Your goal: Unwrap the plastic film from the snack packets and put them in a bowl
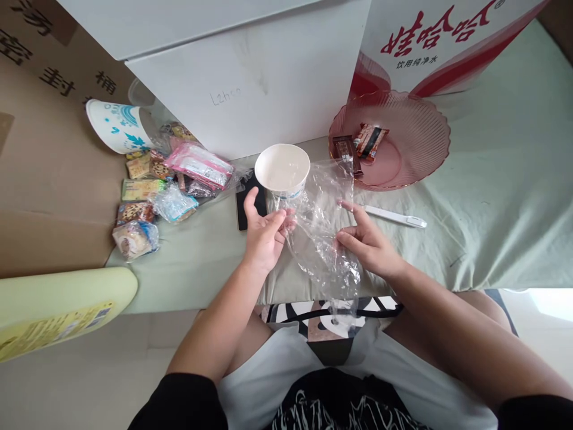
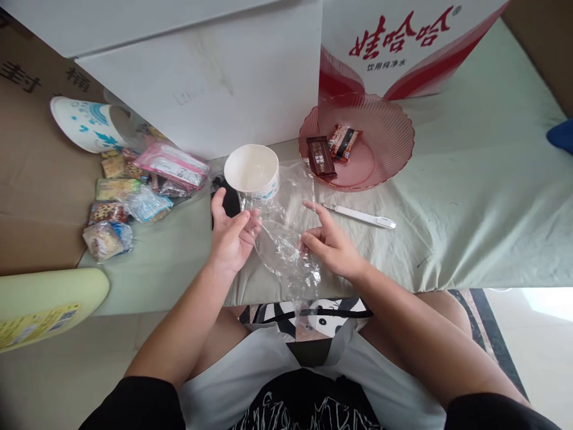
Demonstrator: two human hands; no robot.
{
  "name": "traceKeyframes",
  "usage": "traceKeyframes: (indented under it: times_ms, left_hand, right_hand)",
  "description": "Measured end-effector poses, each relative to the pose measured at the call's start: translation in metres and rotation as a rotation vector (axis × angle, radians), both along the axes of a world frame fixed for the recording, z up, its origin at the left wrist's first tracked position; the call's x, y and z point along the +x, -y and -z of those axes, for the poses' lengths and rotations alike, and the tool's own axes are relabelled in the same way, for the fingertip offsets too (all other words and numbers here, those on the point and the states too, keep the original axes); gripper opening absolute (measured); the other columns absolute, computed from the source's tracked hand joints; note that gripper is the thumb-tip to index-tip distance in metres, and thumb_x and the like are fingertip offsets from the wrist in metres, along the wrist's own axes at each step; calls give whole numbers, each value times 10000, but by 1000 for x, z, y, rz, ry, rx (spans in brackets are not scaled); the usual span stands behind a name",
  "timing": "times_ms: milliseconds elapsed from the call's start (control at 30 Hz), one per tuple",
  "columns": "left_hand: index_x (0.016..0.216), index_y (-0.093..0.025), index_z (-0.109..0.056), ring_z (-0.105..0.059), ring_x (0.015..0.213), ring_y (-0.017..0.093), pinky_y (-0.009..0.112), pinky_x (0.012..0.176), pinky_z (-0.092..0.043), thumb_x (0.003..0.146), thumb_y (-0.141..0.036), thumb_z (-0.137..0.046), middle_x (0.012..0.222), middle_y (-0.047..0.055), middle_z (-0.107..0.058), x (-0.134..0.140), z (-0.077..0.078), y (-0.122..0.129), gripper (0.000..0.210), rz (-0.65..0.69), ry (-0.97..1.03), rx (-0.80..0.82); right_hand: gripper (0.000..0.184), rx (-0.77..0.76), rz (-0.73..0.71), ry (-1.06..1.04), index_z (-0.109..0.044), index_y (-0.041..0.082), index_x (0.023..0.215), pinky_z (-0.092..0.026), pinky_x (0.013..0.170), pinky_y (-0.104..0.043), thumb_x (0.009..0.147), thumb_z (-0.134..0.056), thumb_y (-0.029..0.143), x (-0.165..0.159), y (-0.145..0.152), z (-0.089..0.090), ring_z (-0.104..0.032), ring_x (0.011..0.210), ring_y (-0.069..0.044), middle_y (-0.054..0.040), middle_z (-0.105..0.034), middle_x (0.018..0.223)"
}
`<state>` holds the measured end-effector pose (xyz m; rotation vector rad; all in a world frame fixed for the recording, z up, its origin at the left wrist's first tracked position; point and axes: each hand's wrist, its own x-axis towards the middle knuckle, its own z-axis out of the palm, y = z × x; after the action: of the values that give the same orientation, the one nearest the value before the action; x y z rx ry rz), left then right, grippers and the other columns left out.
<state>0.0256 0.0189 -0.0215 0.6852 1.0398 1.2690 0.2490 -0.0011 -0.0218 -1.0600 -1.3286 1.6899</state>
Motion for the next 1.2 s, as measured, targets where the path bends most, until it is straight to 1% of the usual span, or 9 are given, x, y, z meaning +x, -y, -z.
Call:
traceKeyframes:
  times_ms: [167, 267, 333, 400, 467, 533, 600, 800, 1200]
  left_hand:
    - [1499, -380, -265, -763, 718, 175, 286, 667, -610, 776, -397, -854, 921, -2, -764, 1, 4, 3, 933, 166, -131, 26]
    - [1506, -373, -265, -737, 634, 149, 277, 625, -605, 805, -385, -832, 888, -14, -755, 3, 6, 6, 902, 169, -211, 88]
    - [1517, -381, -236, -721, 603, 135, 277, 618, -603, 841, -406, -796, 889, -18, -758, 3, 6, 7, 879, 146, -230, 126]
    - [1501, -378, -274, -711, 596, 128, 275, 617, -602, 860, -419, -774, 873, -24, -756, 2, 6, 7, 813, 141, -246, 158]
    - [1392, -326, -448, -712, 619, 127, 274, 625, -604, 870, -433, -757, 859, -15, -748, 2, 6, 7, 616, 167, -264, 192]
    - [1197, -256, -603, -717, 659, 128, 273, 640, -607, 861, -436, -760, 864, 3, -734, 2, 6, 7, 413, 207, -282, 225]
    - [1093, -219, -654, -713, 674, 123, 266, 649, -603, 838, -419, -780, 870, 8, -720, 3, 6, 6, 348, 223, -305, 236]
    - [1158, -206, -652, -700, 690, 132, 233, 596, -548, 801, -365, -806, 830, 13, -715, 2, 6, 6, 420, 212, -398, 212]
    - [1130, -207, -691, -645, 703, 137, 256, 645, -529, 780, -322, -791, 829, 19, -698, 3, 3, 6, 382, 182, -541, 176]
  right_hand:
    - [865, 24, 24, 14, -17, 252, 1612, -534, 597, -383, 968, -581, 378, -2, 1, 2, -644, 596, -201, 25, -674, 686]
    - [934, 52, 87, 12, 64, 278, 1622, -566, 625, -402, 967, -594, 368, -2, 2, 4, -673, 620, -211, 30, -666, 700]
    - [868, 76, 115, 11, -21, 290, 1615, -577, 645, -393, 967, -594, 355, -1, 3, 5, -680, 629, -198, 21, -681, 734]
    - [641, 100, 82, 16, -271, 277, 1532, -573, 644, -360, 973, -577, 353, 0, 3, 6, -677, 635, -175, 3, -703, 767]
    - [393, 115, 17, 33, -485, 249, 1345, -564, 639, -323, 975, -564, 358, 0, 4, 6, -684, 672, -158, -21, -723, 816]
    - [317, 126, -11, 70, -563, 230, 1249, -556, 635, -300, 959, -582, 356, 0, 3, 6, -690, 715, -151, -37, -734, 871]
    - [363, 143, 10, 135, -590, 216, 1267, -557, 657, -300, 930, -620, 347, 1, 2, 5, -692, 746, -154, -40, -736, 890]
    - [410, 174, 113, 327, -654, 186, 1255, -552, 718, -340, 878, -660, 347, 3, 0, 4, -668, 717, -156, -48, -747, 865]
    - [368, 169, 98, 337, -676, 187, 1185, -546, 712, -337, 882, -648, 395, 3, 0, 4, -662, 732, -160, -57, -749, 886]
